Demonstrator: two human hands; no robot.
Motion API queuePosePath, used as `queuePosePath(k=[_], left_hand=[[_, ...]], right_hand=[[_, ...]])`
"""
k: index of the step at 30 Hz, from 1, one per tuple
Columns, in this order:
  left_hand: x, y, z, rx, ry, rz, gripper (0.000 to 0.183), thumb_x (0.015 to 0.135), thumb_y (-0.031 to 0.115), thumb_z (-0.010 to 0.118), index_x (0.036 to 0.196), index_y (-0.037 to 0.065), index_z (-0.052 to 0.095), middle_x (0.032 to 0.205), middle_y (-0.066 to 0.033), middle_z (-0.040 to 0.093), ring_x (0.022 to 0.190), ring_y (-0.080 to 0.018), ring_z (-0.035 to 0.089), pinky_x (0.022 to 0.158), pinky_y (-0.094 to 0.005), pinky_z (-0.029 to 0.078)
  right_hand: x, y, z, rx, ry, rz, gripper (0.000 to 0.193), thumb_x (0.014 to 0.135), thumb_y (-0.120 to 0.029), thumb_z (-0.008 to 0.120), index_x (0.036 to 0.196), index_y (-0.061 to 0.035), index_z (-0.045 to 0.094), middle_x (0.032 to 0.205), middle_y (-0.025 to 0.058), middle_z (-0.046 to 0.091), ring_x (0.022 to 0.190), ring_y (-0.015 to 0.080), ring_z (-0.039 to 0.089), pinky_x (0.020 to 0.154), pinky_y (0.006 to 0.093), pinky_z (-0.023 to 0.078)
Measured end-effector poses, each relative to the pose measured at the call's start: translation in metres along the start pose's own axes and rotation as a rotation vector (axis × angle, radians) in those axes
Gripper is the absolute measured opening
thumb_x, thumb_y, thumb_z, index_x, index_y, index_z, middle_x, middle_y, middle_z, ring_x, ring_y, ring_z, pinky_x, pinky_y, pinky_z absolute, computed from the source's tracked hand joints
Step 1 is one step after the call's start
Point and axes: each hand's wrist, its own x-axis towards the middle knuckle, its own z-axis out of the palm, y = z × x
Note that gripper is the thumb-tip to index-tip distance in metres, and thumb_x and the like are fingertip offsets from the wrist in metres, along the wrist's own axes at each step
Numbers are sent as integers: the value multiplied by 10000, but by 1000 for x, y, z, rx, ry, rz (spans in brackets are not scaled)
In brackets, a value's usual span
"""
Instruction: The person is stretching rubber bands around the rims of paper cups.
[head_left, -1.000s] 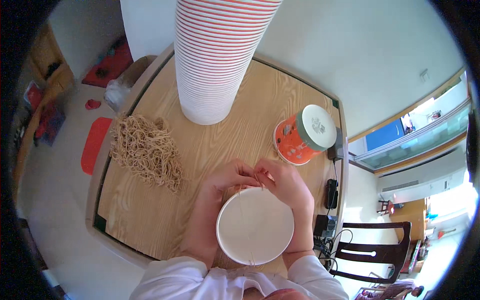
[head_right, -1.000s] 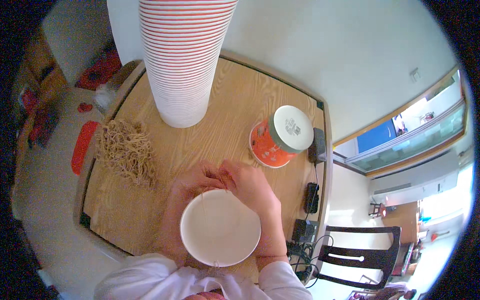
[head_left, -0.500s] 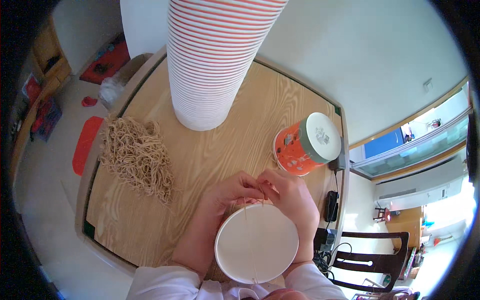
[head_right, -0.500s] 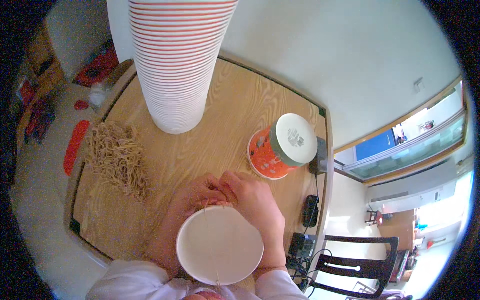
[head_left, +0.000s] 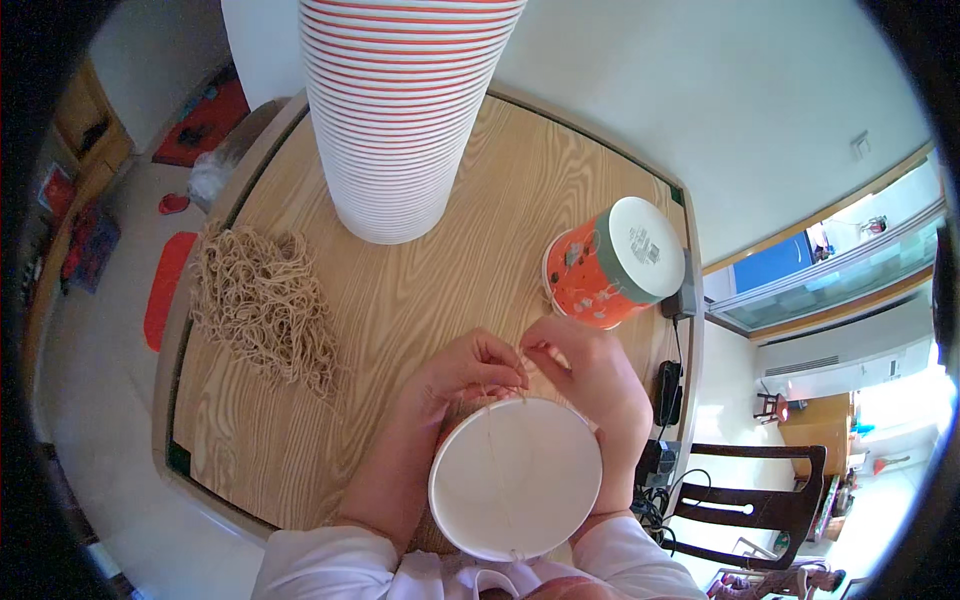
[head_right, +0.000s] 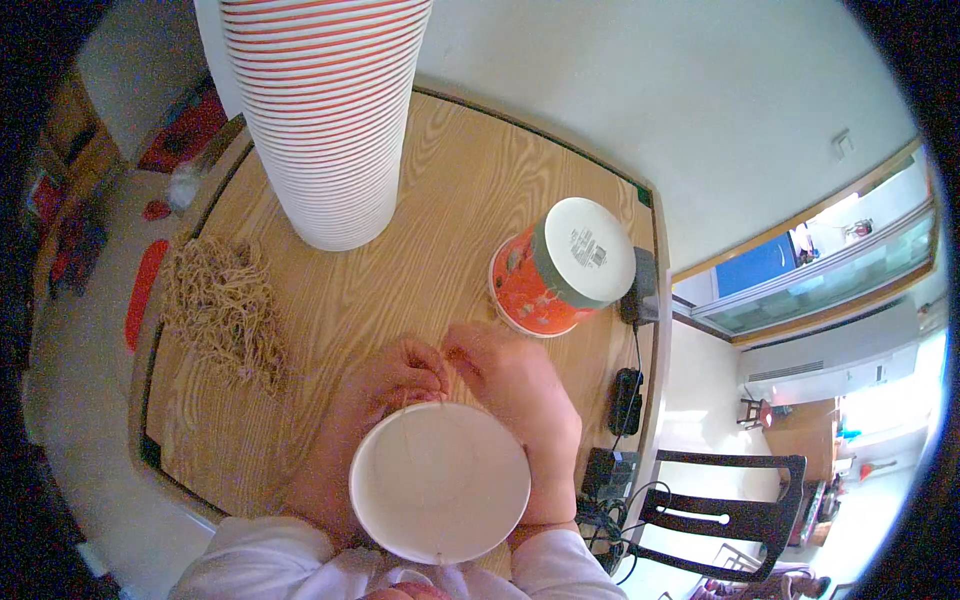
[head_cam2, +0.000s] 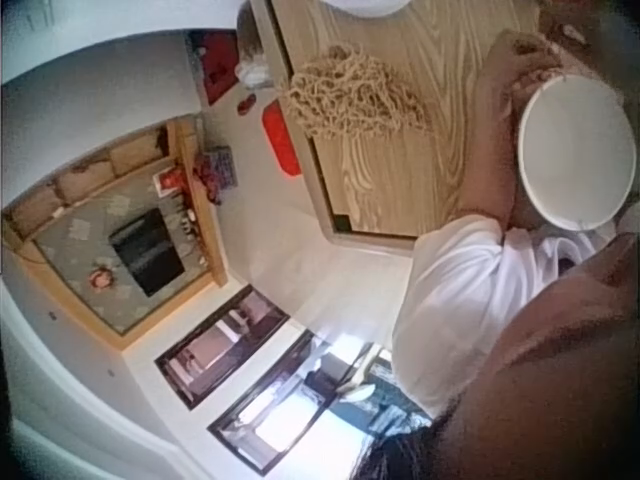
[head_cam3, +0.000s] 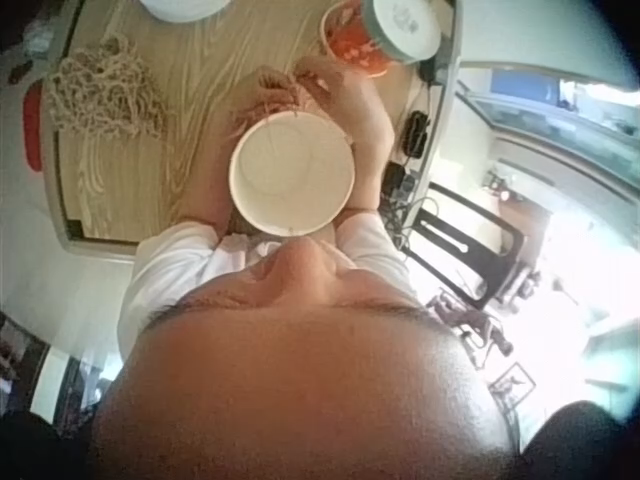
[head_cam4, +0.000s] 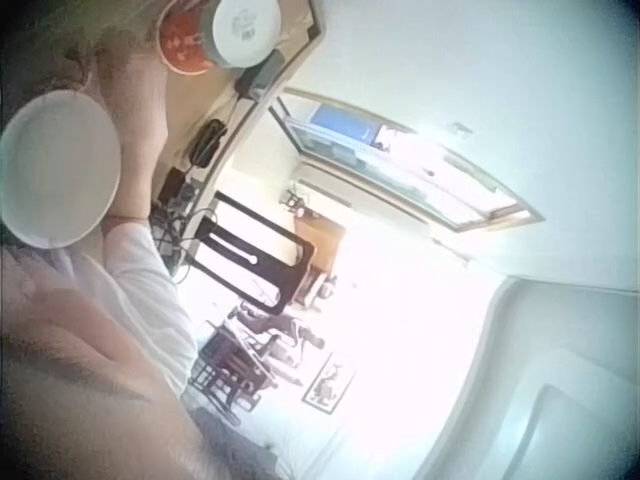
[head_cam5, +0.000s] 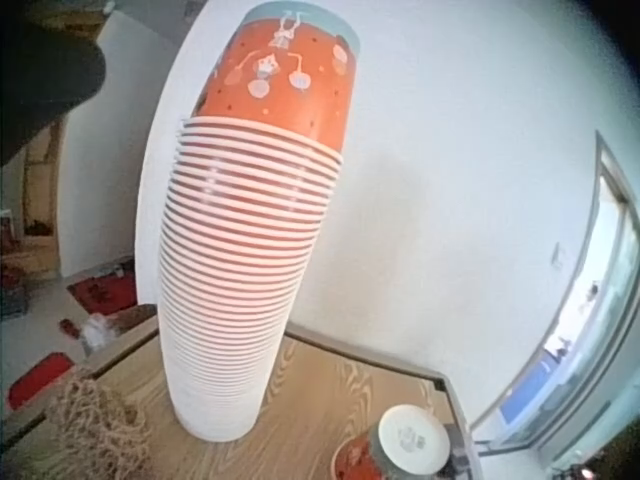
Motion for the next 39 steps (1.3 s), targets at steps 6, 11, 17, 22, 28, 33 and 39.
queuePosePath(k=[6, 11, 17, 22, 28, 33, 39], left_hand=[[-4, 12, 9, -26, 113, -45, 136, 808, 78, 692, 873, -42, 690, 724, -66, 656, 598, -51, 592, 474, -146, 412], [0, 9, 6, -6, 17, 7, 138, 805, 72, 691, 881, -43, 688, 749, -76, 667, 631, -77, 609, 536, -178, 469], [1, 1, -6, -6, 27, 33, 127, 799, 62, 694, 871, -43, 690, 773, -84, 677, 641, -90, 620, 552, -185, 484], [-1, 0, -3, -16, 92, 26, 126, 784, 53, 703, 874, -34, 693, 792, -88, 683, 654, -98, 630, 570, -195, 495], [-3, 6, -3, -8, 11, 75, 137, 753, 17, 714, 860, 7, 630, 815, -57, 645, 715, -112, 621, 639, -237, 503], [-3, 4, -10, -50, -88, 307, 199, 748, -18, 706, 818, 50, 533, 828, -49, 582, 790, -147, 590, 715, -273, 492], [4, 0, -25, 49, -270, 437, 63, 759, -25, 664, 784, 32, 659, 883, -81, 585, 850, -178, 586, 761, -300, 486]], right_hand=[[4, 6, -5, 146, 68, -230, 232, 754, 54, 648, 969, -32, 653, 870, 81, 652, 845, 244, 648, 684, 328, 512], [6, 12, -4, 182, -85, -199, 232, 744, 46, 665, 960, -39, 677, 848, 72, 646, 819, 231, 637, 667, 312, 506], [3, 13, -9, 202, -111, -83, 72, 816, -56, 626, 883, -36, 641, 840, 116, 626, 782, 301, 609, 676, 370, 497], [0, 17, -6, 169, -75, -110, 96, 845, -130, 622, 865, -36, 618, 790, 145, 608, 732, 333, 593, 641, 388, 481], [2, 14, -5, 103, -115, -31, 154, 869, -135, 628, 820, 3, 582, 677, 149, 542, 606, 305, 548, 549, 357, 419], [3, 15, -6, 129, -208, 48, 201, 873, -226, 614, 826, -34, 578, 731, 176, 589, 685, 379, 577, 586, 427, 447], [4, 14, -3, 94, -174, 92, 152, 855, -197, 616, 858, -45, 608, 779, 155, 619, 748, 360, 606, 647, 413, 481]])
